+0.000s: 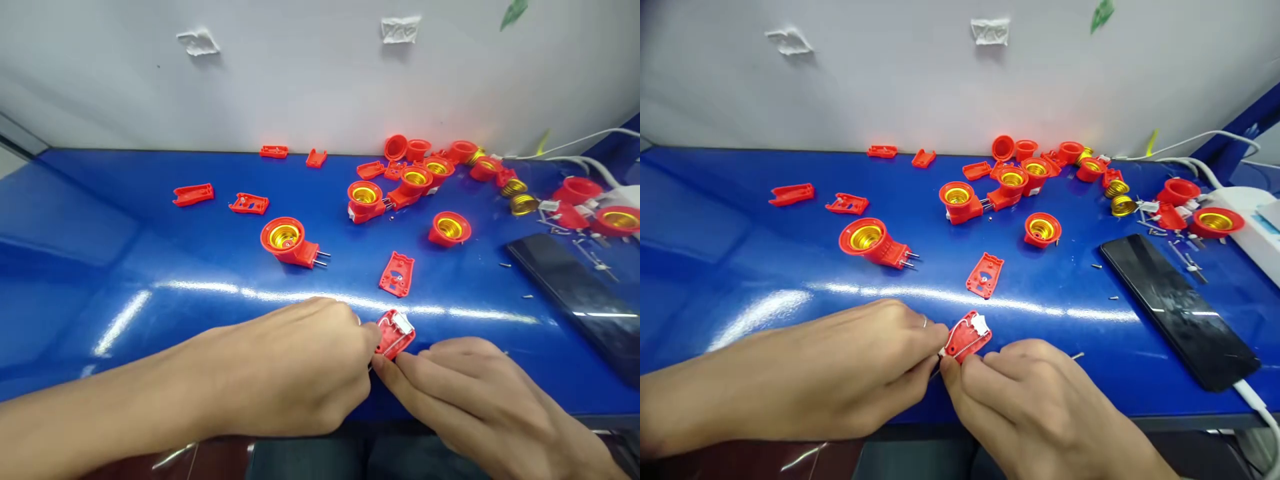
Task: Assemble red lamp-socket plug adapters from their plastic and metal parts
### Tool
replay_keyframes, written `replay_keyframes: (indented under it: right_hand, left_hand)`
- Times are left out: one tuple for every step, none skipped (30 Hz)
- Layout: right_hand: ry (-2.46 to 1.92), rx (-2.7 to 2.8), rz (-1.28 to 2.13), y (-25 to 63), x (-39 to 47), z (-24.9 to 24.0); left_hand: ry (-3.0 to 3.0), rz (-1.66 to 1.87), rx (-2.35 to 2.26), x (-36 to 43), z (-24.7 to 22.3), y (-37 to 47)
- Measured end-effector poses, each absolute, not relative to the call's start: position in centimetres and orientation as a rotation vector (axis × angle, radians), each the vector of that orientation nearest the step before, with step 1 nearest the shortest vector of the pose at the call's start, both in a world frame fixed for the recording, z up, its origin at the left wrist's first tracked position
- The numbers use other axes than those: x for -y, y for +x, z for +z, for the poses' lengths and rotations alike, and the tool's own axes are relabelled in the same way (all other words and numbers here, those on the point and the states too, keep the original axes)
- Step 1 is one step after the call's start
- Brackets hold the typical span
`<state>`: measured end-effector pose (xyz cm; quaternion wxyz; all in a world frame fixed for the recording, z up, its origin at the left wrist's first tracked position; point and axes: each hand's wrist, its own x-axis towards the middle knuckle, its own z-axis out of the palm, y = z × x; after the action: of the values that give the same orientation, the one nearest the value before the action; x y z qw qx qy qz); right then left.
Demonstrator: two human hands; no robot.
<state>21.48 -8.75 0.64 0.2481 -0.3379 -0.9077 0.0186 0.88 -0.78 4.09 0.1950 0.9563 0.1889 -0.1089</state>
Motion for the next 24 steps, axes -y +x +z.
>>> replay_keyframes:
  right_hand:
    - [-0.921,2.459,0.077,21.4,8.7,0.6]
    - [-0.911,2.442,0.103,21.4,8.8,0.5]
    - [-0.902,2.436,0.116,21.4,8.8,0.5]
    - [-0.898,2.438,0.107,21.4,8.9,0.5]
    - [-0.905,2.458,0.104,21.4,8.9,0.4]
    - [-0.909,2.482,0.119,21.5,9.0,0.4]
    - [-0.908,2.482,0.139,21.5,9.0,0.4]
    - [-0.909,2.48,0.176,21.5,9.0,0.4]
    - [-0.898,2.487,0.218,21.5,9.0,0.4]
    - [-0.888,2.461,0.215,21.5,8.9,0.4]
    - [-0.884,2.47,0.206,21.5,8.9,0.3]
    - [-0.877,2.466,0.187,21.5,8.8,0.1]
    - [-0.886,2.464,0.18,21.5,8.8,0.0]
    - [-0.887,2.477,0.194,21.6,8.7,-0.1]
    - [-0.887,2.475,0.199,21.7,8.8,-0.2]
    - [-0.892,2.465,0.194,21.9,8.9,-0.2]
    - [-0.895,2.454,0.168,22.0,9.1,-0.1]
    - [-0.904,2.458,0.126,22.1,9.4,0.0]
    - [-0.935,2.468,0.068,22.1,9.8,0.1]
    - [-0.971,2.445,-0.014,21.9,10.3,0.3]
    - [-1.038,2.441,-0.076,21.4,10.9,0.4]
    - [-1.139,2.381,-0.161,20.8,11.3,0.5]
    - [-1.166,2.252,-0.285,20.0,11.7,0.5]
    - [-1.276,2.096,-0.368,19.0,12.0,0.3]
  left_hand:
    - [2.641,-0.307,-0.557,0.7,4.1,0.9]
    - [2.602,-0.321,-0.574,0.6,4.1,0.9]
    - [2.576,-0.343,-0.581,0.5,4.1,0.9]
    - [2.567,-0.365,-0.58,0.4,4.2,0.9]
    - [2.575,-0.383,-0.57,0.3,4.3,1.0]
    - [2.593,-0.393,-0.557,0.3,4.4,1.0]
    - [2.616,-0.392,-0.539,0.2,4.4,1.0]
    - [2.646,-0.378,-0.522,0.1,4.5,1.0]
    - [2.675,-0.346,-0.518,0.0,4.4,0.9]
    - [2.69,-0.3,-0.53,0.0,4.4,0.9]
    - [2.706,-0.249,-0.552,-0.1,4.3,0.8]
    - [2.728,-0.206,-0.572,-0.1,4.1,0.6]
    - [2.755,-0.179,-0.586,-0.1,3.9,0.5]
    - [2.783,-0.163,-0.581,0.0,3.8,0.4]
    - [2.811,-0.15,-0.56,0.0,3.5,0.2]
    - [2.837,-0.123,-0.537,0.0,3.3,0.1]
    - [2.851,-0.076,-0.519,0.0,3.1,-0.1]
    - [2.847,-0.01,-0.516,0.1,2.8,-0.2]
    - [2.837,0.069,-0.514,0.1,2.6,-0.4]
    - [2.831,0.152,-0.509,0.2,2.3,-0.5]
    - [2.832,0.224,-0.5,0.3,2.1,-0.7]
    - [2.845,0.291,-0.494,0.4,1.9,-0.8]
    - [2.865,0.345,-0.489,0.6,1.7,-0.9]
    - [2.884,0.385,-0.491,0.7,1.6,-0.9]
